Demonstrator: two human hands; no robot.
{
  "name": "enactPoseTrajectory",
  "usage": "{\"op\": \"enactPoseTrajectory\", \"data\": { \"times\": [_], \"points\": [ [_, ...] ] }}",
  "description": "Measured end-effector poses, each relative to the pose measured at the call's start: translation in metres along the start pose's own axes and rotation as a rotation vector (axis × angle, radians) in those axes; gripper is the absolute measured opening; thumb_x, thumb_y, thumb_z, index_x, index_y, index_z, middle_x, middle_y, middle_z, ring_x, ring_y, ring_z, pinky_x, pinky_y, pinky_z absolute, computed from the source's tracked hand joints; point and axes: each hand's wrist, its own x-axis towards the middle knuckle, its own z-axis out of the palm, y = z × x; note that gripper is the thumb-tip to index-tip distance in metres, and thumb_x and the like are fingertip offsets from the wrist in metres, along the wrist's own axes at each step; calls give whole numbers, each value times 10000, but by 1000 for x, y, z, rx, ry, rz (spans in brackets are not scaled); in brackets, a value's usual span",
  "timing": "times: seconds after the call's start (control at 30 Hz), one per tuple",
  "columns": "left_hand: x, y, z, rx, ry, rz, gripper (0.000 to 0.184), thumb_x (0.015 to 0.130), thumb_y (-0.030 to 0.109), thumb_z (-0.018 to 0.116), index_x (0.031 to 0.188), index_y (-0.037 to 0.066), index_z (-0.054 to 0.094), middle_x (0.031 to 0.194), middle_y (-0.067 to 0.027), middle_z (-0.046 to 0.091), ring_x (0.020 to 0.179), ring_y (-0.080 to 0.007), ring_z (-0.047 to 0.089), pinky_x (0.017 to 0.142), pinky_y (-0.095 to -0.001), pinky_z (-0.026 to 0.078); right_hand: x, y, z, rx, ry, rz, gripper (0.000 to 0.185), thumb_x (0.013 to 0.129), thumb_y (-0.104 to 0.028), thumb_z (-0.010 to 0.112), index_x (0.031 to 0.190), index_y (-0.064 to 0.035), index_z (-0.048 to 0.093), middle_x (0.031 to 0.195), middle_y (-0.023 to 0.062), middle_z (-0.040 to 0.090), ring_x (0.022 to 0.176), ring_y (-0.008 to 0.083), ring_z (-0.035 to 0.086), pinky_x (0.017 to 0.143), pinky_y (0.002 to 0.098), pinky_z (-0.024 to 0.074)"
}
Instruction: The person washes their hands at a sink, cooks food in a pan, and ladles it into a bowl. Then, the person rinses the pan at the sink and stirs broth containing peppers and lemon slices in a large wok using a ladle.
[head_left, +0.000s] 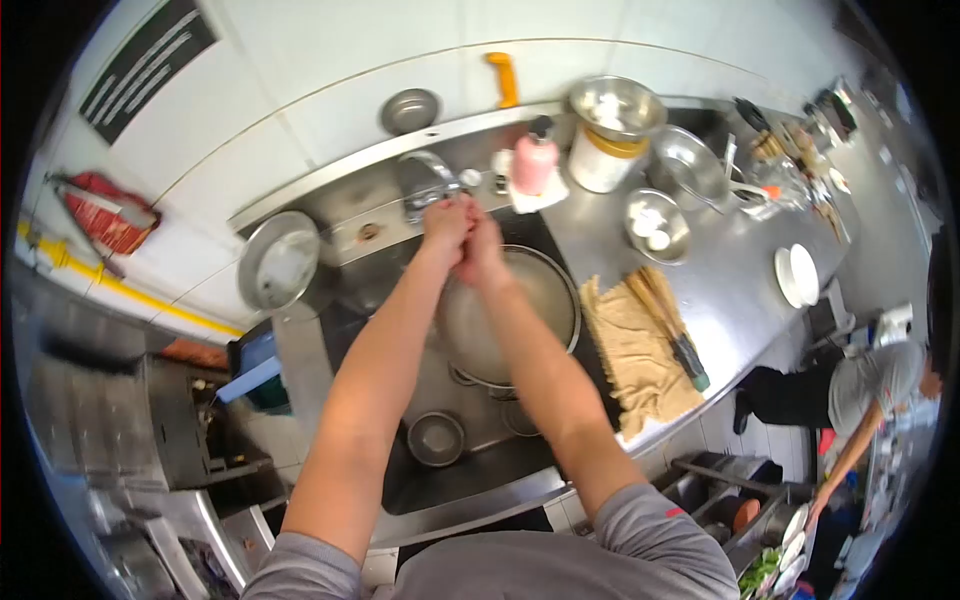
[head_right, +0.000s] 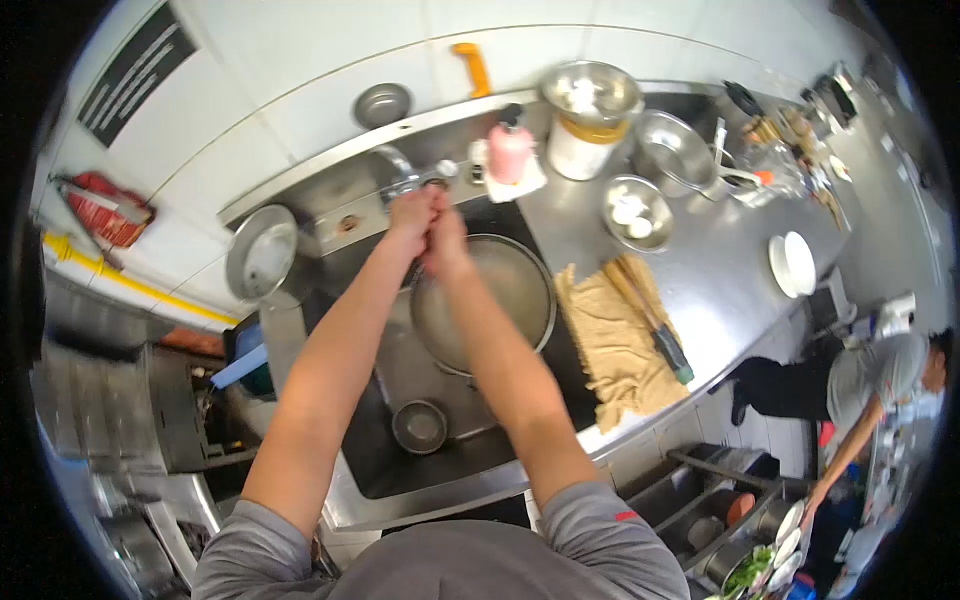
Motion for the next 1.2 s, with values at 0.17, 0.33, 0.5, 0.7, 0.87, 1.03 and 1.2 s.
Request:
{"op": "enactPoseTrajectory", "data": {
  "times": [0.17, 0.33, 0.5, 0.7, 0.87, 1.03, 1.2],
  "points": [
    [-12, 26, 19, 583, 152, 262, 352, 907, 314, 576, 832, -11, 686, 755, -116, 672, 743, -234, 631, 678, -375, 479, -39, -12, 31, 69, 139, 152, 388, 941, -457, 352, 982, -121, 541, 811, 103, 562, 704, 282, 560, 604, 413, 484],
    [-40, 12, 18, 626, -111, 346, 384, 902, 338, 484, 846, 17, 687, 849, -197, 664, 834, -290, 633, 805, -371, 466, 30, -6, -44, 120, -218, 108, 328, 896, -394, 378, 879, -112, 544, 796, 77, 553, 706, 246, 554, 625, 402, 467],
    [88, -99, -42, -191, -104, 827, 336, 912, 311, 567, 917, -13, 655, 796, -105, 661, 795, -242, 627, 727, -377, 482, -6, 6, 23, 38, 154, 186, 381, 928, -434, 414, 867, -98, 583, 804, 55, 579, 712, 199, 556, 617, 367, 462],
    [-44, -20, 16, 376, 155, 639, 349, 925, 281, 540, 1098, -21, 555, 911, -159, 645, 853, -253, 615, 784, -401, 483, 33, 13, -32, -590, 149, -125, 231, 949, -315, 518, 911, -105, 608, 786, -11, 581, 674, 136, 570, 587, 313, 465],
    [-26, 19, 4, 675, -20, 279, 370, 908, 286, 542, 963, -73, 615, 911, -166, 668, 845, -276, 616, 771, -399, 484, 10, 18, -34, -595, 80, -221, 326, 958, -370, 494, 1022, -64, 585, 841, -13, 580, 705, 150, 561, 596, 322, 459],
    [19, -18, 8, 182, -53, 104, 309, 881, 313, 574, 844, 12, 636, 797, -148, 664, 734, -242, 645, 660, -385, 495, -8, 11, -16, 43, -58, -21, 327, 938, -324, 545, 1132, -62, 523, 800, 27, 602, 661, 152, 589, 602, 295, 497],
    [-20, -26, 25, -34, 80, 87, 287, 928, 318, 520, 884, 48, 606, 743, -92, 617, 688, -211, 590, 626, -361, 482, 10, 6, -35, -223, 149, -79, 330, 898, -326, 602, 1073, -52, 546, 846, 68, 628, 707, 195, 627, 638, 327, 526]
  ]
}}
